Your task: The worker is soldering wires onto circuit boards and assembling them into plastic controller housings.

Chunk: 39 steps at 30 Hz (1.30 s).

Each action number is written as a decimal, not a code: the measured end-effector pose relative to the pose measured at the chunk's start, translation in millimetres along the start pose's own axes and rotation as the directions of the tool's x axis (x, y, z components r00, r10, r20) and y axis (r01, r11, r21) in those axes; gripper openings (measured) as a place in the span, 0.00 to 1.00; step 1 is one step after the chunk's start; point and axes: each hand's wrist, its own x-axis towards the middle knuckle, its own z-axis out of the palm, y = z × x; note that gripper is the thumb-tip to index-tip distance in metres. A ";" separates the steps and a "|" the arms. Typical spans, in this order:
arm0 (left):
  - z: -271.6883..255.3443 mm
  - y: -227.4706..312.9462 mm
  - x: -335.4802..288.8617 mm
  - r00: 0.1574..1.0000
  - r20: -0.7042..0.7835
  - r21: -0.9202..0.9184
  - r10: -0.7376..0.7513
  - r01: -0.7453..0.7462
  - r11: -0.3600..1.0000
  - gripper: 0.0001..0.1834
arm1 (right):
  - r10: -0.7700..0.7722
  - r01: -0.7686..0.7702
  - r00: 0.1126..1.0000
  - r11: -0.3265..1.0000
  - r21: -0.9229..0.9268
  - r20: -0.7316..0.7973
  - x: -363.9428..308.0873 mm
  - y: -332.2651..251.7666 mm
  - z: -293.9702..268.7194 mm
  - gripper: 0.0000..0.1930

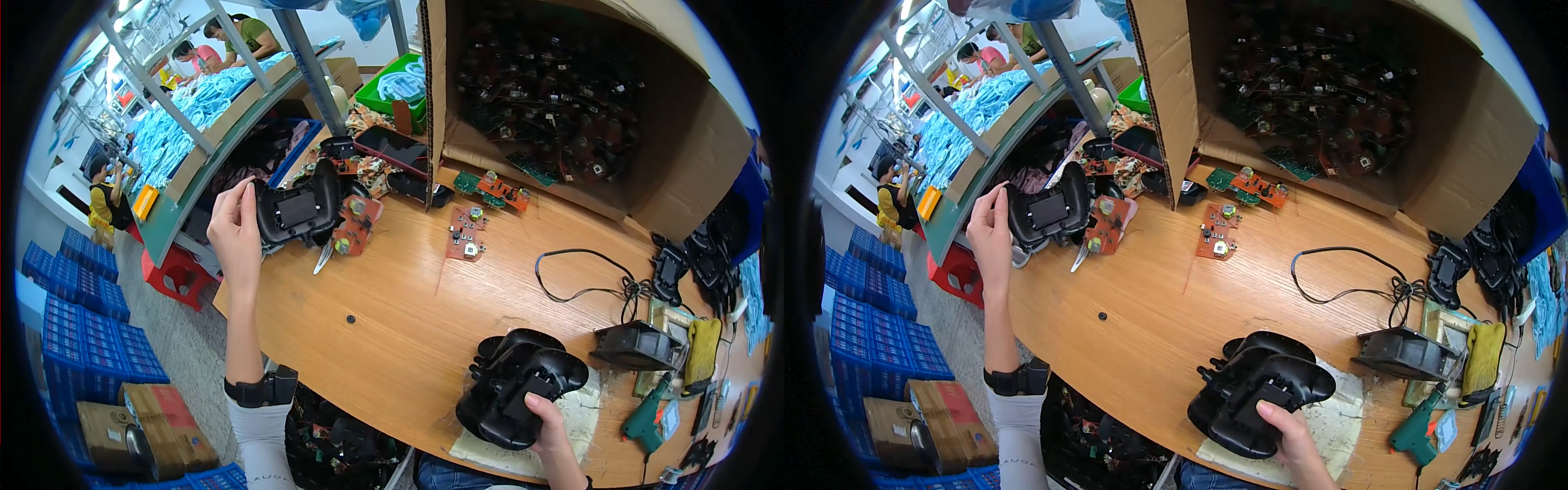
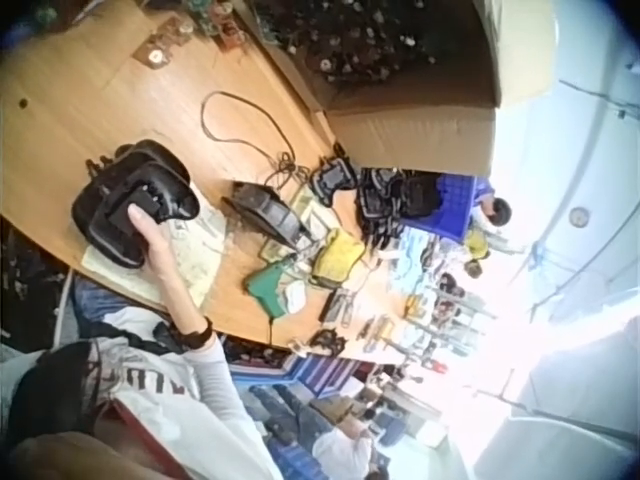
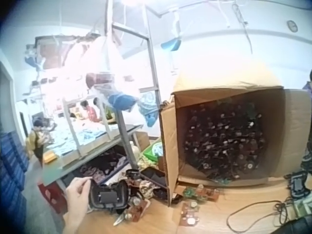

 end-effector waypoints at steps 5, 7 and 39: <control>-15.8 37.6 -8.5 0.997 0.033 -0.104 0.070 -0.066 0.992 0.10 | 0.011 -0.011 1.000 0.999 -0.048 -0.002 -1.9 4.3 1.7 0.24; -23.7 59.8 -15.2 0.991 0.114 -0.188 0.069 -0.047 0.981 0.09 | 0.018 -0.018 1.000 0.998 -0.060 -0.003 -3.5 5.1 4.7 0.24; -9.9 159.0 -61.3 0.772 0.437 -0.485 0.462 -0.230 0.844 0.05 | 0.057 -0.043 0.995 0.986 -0.162 0.078 -12.3 2.5 23.4 0.27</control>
